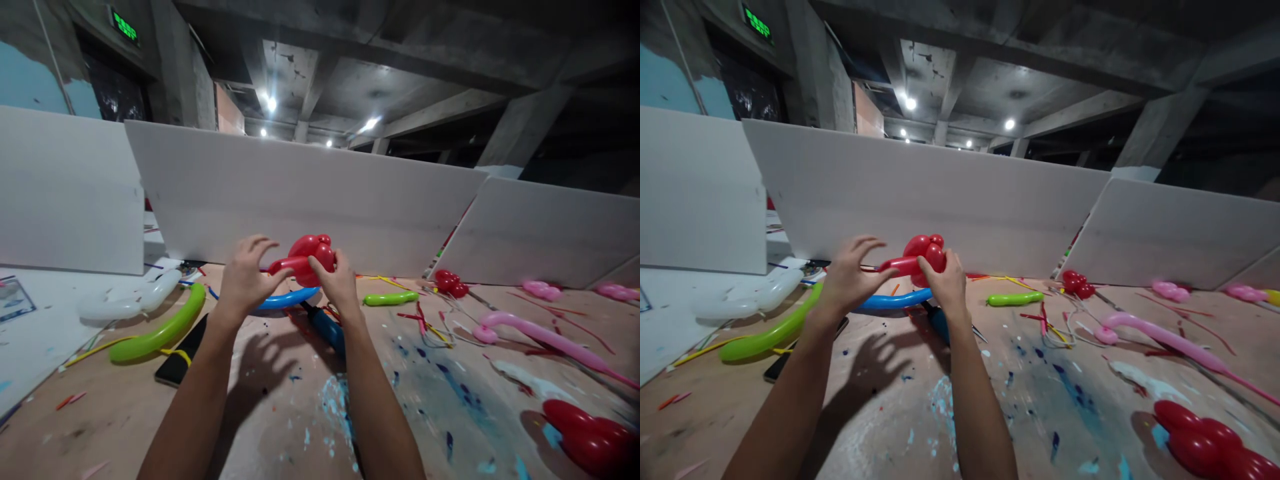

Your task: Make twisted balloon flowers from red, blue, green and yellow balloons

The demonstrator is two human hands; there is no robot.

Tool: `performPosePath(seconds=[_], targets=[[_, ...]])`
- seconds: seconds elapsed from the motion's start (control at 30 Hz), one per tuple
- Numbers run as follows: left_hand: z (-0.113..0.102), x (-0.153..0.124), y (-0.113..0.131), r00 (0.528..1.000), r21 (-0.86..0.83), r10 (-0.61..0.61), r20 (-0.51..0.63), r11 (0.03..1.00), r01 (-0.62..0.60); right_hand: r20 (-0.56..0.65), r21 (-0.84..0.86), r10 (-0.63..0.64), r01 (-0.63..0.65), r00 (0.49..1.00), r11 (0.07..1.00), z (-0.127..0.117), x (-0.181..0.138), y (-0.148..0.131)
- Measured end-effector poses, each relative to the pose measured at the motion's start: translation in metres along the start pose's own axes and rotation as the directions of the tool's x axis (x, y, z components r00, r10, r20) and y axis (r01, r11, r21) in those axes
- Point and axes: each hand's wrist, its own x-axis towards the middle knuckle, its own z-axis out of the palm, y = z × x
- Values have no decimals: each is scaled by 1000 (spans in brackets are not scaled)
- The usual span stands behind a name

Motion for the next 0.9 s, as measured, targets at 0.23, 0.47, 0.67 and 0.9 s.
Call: performPosePath(seconds=[0.23,0.47,0.67,0.9], targets=[[-10,0,-8,978,-119,-141,153,980,160,385,438,-146,-41,911,898,-18,1,-1],[7,-1,-25,996,49,24,90,998,-29,362,310,-138,21,922,951,-14,-1,0],[17,-4,-26,951,-287,145,272,956,-64,418,195,-213,142,883,970,-24,-6,-10],[14,-5,-10,943,-216,170,286,970,-109,313,166,-296,255,902,953,-24,-8,-17]])
